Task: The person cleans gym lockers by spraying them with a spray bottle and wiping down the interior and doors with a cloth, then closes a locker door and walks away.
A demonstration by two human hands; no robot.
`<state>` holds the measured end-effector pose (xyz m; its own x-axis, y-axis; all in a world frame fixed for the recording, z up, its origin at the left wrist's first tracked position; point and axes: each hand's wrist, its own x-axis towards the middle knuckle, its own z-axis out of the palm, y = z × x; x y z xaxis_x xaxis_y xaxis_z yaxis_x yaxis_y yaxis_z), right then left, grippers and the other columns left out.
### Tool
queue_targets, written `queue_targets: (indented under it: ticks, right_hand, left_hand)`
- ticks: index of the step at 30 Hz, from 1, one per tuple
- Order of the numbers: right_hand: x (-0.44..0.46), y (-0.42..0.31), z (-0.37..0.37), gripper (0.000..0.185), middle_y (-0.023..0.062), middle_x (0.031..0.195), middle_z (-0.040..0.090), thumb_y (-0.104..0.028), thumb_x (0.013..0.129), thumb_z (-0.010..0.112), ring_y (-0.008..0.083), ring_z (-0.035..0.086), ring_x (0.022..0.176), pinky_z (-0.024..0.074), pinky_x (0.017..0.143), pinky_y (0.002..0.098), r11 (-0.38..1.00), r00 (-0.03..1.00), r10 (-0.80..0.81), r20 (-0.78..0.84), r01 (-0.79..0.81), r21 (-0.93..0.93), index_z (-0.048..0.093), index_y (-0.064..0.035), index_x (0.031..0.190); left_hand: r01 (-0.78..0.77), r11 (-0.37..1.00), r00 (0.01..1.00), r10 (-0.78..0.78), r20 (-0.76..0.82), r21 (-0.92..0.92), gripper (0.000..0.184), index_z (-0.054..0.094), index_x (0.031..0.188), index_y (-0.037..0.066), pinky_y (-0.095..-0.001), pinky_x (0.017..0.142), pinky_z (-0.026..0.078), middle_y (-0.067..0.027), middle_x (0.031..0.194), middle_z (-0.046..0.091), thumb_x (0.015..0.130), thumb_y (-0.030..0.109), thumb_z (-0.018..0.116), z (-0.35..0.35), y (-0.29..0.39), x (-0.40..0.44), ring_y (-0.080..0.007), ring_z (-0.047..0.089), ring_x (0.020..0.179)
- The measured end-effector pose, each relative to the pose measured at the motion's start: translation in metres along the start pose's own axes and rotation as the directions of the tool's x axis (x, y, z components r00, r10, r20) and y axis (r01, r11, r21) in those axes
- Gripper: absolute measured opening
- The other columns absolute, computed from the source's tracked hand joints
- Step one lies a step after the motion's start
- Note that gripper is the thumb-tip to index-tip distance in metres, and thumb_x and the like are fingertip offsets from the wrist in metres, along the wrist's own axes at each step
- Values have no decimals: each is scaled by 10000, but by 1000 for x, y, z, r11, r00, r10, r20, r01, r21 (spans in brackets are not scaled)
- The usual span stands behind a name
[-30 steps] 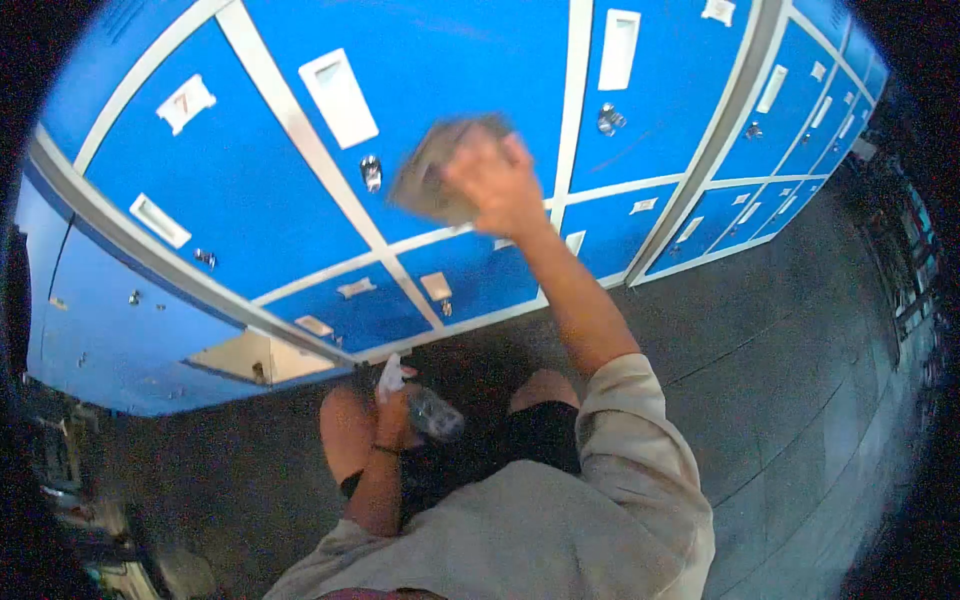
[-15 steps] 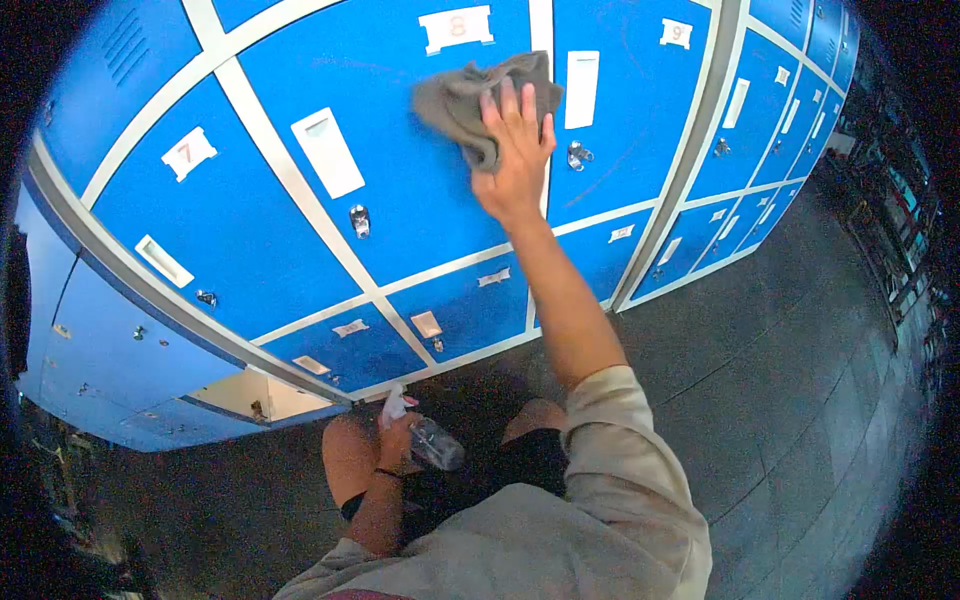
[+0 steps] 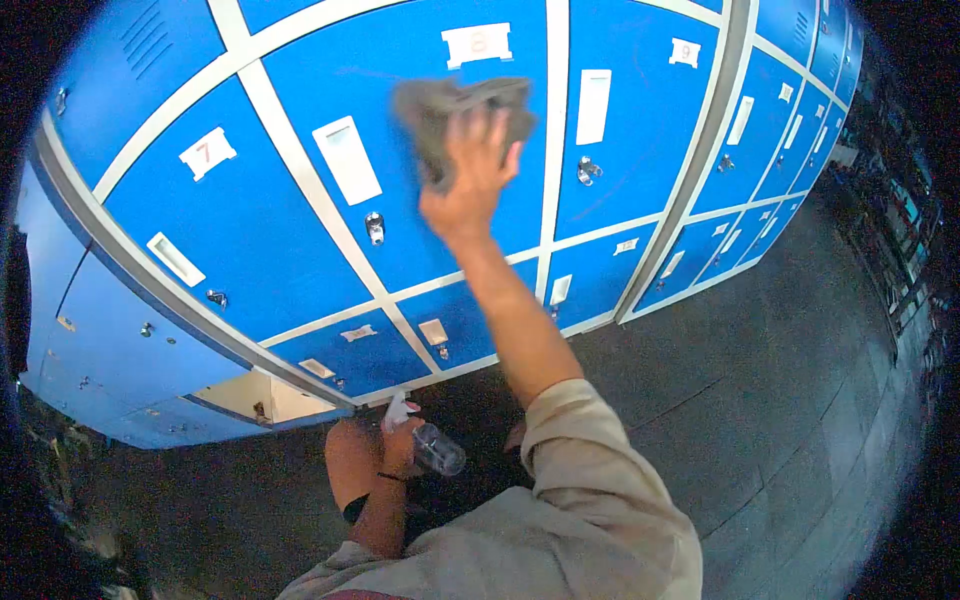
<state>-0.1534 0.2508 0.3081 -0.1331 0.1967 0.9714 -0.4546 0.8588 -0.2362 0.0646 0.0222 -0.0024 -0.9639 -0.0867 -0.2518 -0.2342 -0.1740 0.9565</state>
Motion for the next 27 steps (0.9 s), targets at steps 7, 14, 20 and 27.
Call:
queue_targets:
  ticks: [7, 14, 20, 27]
  right_hand:
    - [10, 24, -24, 629, 167, 1470, 436, -195, 740, 650, 366, 304, 1422, 138, 1122, 575, 999, 998, -31, 51, 32, -21, 539, -105, 1353]
    - [13, -50, -3, 644, 163, 1448, 454, -254, 705, 676, 395, 303, 1415, 158, 1117, 560, 989, 976, -143, 162, 133, 71, 553, -105, 1320]
    - [-23, -3, -16, 580, 185, 1377, 509, -398, 724, 585, 382, 323, 1410, 176, 1109, 555, 992, 978, -125, 169, 126, 5, 620, -73, 1203]
    - [48, -58, -1, 517, 141, 1335, 537, -320, 703, 635, 314, 380, 1388, 209, 1098, 548, 964, 950, -261, 172, 247, 96, 638, -105, 1173]
  left_hand:
    - [6, 997, 1000, -5, 6, -74, 282, 610, 961, 59, -271, 665, 471, -9, 907, 575, 699, -42, 643, 2, 12, -3, -125, 562, 744]
    - [12, 994, 1000, -10, 20, -111, 277, 613, 962, 59, -276, 674, 473, -6, 874, 575, 703, -37, 642, 3, 11, 0, -130, 565, 740]
    - [27, 991, 999, -31, -27, -133, 262, 607, 938, 60, -290, 643, 470, -12, 840, 574, 701, -51, 628, 1, 17, 7, -134, 558, 712]
    - [-15, 1000, 999, 14, 44, 25, 247, 595, 921, 57, -276, 658, 470, -4, 842, 561, 695, -33, 642, -7, 4, 15, -137, 569, 737]
